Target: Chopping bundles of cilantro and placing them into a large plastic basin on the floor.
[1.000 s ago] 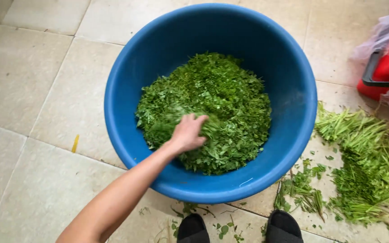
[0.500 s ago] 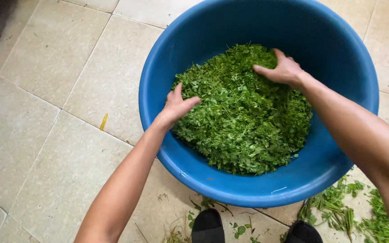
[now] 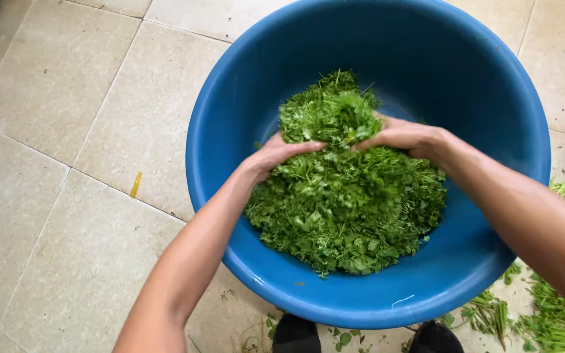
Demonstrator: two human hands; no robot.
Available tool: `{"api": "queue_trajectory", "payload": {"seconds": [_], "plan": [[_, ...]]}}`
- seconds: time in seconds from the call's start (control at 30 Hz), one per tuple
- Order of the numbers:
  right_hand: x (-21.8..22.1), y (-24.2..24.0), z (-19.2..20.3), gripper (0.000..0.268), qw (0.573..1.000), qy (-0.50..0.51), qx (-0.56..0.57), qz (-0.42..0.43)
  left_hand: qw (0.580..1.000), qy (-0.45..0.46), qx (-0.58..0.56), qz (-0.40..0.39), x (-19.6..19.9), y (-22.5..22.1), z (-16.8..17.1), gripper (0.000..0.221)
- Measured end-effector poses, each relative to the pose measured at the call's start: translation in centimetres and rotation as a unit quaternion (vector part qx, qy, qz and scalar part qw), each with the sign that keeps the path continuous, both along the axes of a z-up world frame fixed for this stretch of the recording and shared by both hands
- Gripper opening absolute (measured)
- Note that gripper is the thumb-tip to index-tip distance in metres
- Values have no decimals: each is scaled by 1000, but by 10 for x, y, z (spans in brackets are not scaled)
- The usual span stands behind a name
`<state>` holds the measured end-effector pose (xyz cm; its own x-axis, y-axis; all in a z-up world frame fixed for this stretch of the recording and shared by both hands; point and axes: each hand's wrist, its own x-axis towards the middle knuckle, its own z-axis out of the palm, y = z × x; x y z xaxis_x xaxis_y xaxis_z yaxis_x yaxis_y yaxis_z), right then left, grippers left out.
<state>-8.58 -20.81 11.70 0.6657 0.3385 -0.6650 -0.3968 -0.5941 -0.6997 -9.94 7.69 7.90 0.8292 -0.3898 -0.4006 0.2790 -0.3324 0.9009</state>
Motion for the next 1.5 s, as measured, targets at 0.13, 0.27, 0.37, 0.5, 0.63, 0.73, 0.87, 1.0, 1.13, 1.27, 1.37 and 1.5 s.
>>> {"api": "queue_trajectory", "payload": {"seconds": [0.13,0.27,0.37,0.5,0.63,0.73,0.87,1.0,1.13,1.27,1.37,1.5], "plan": [[13,-44,14,58,996,-84,2,38,996,54,54,45,-6,17,58,102],[4,-45,56,48,993,-107,39,-17,992,85,-77,52,-1,30,71,86],[-1,-46,73,48,989,-99,99,-39,994,18,-109,13,-3,30,80,75],[-27,-25,126,41,987,-92,92,-98,984,46,-113,128,-8,21,114,64],[-24,-31,107,41,987,-62,115,-97,989,35,-116,83,-11,17,123,66],[0,-58,57,65,991,-82,103,14,999,-31,29,18,1,27,91,65],[29,-82,4,49,997,-56,-9,-48,966,-22,245,76,14,46,30,56],[52,-80,-53,105,983,-90,-150,-54,983,104,133,72,14,29,-7,42],[32,-18,-51,140,988,-47,-146,-16,975,219,-5,24,38,16,-85,61],[19,-9,-53,151,995,-68,-64,26,975,214,-65,-13,34,11,-59,65],[11,-27,-33,137,997,-72,-14,21,981,190,13,24,24,29,-27,79],[4,-41,-9,78,996,-52,56,-50,951,141,-266,72,13,40,7,96]]}}
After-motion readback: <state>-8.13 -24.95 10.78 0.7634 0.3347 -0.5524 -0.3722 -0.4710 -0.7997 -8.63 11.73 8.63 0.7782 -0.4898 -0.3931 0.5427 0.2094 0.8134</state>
